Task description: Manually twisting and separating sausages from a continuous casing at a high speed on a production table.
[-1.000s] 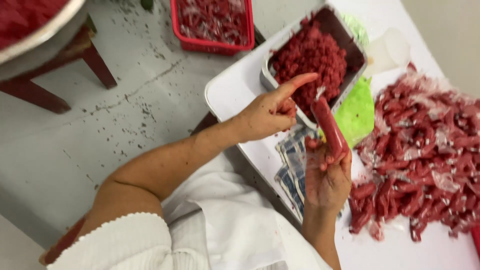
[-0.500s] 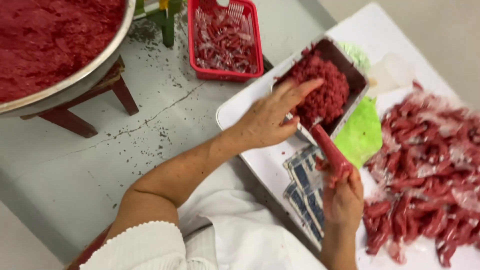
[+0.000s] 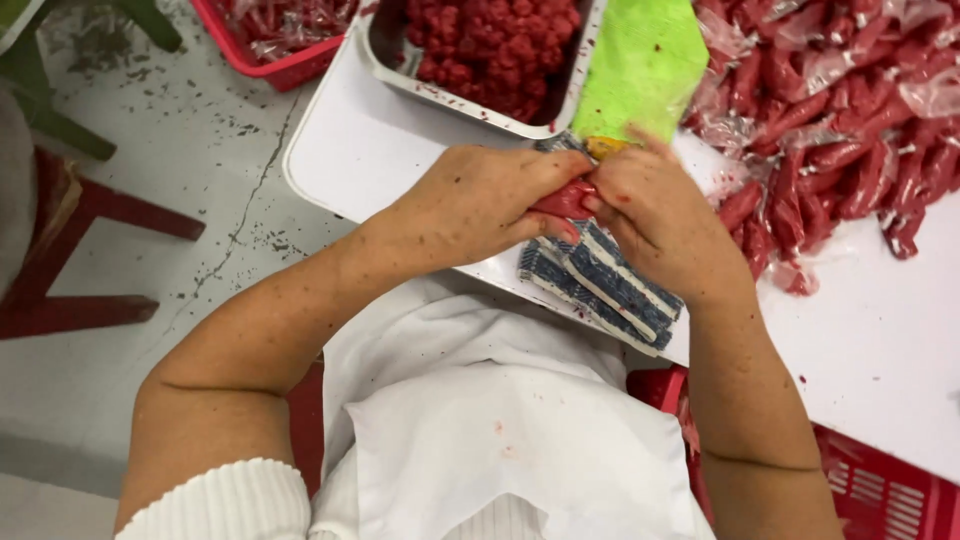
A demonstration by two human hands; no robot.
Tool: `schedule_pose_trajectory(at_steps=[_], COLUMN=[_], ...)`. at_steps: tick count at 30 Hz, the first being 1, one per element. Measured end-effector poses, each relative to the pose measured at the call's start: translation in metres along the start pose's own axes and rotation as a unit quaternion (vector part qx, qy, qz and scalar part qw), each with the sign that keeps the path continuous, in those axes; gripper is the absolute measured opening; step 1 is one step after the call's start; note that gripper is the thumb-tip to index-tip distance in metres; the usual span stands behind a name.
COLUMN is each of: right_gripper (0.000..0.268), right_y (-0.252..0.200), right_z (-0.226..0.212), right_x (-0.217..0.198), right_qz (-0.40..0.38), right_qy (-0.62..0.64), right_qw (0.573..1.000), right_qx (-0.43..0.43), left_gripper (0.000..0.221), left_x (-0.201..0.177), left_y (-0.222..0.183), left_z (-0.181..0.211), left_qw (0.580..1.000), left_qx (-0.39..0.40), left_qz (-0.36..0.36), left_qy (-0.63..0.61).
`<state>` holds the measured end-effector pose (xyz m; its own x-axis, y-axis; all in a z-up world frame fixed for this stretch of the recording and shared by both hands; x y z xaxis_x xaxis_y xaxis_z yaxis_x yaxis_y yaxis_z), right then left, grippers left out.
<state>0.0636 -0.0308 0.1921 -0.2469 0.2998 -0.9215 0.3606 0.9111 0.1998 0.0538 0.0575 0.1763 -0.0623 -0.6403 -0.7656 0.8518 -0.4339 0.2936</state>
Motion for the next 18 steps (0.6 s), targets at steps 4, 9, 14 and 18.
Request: schedule_pose_trajectory(at_steps=[4,9,14,18], right_gripper=[0.058,0.064,0.030,0.019], right_y=[-0.005,0.001,0.009,0.012], right_z=[-0.004,0.000,0.006,0.004], right_x=[-0.020,-0.003,0.005,0.010], right_qz=[0.025,0.046,0.057,0.063], right_qy=[-0.027,-0.136,-0.104,-0.127], right_qw=[0.998,0.988,0.992,0.990], right_qx=[0.060,0.062,0.049,0.019], left_gripper=[0.036,0.037,0.037,0.029], left_x=[0.013,0.003,0.009,0.000], left_y=[0.002,-0.008,-0.013,-0.018], left_z=[-0.009,0.003,-0.008,-0.004], left_qw=[0.993,0.953,0.952,0.955], left_qx=[-0.023,0.028,0.006,0.010], left_qz=[0.012,0.180,0.190,0.224], left_qy=[0.112,0.242,0.242,0.196])
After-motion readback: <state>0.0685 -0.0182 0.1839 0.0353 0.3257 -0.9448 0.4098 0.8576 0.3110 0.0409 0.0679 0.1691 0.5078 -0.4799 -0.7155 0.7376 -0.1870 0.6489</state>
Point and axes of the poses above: each hand's wrist, its own y-axis towards the middle knuckle, its own x-axis out of the palm, z = x × y, the point moved 10 cm from there along y, towards the middle knuckle, and after that the axes turned 4 degrees about -x, right-handed, at the moved point
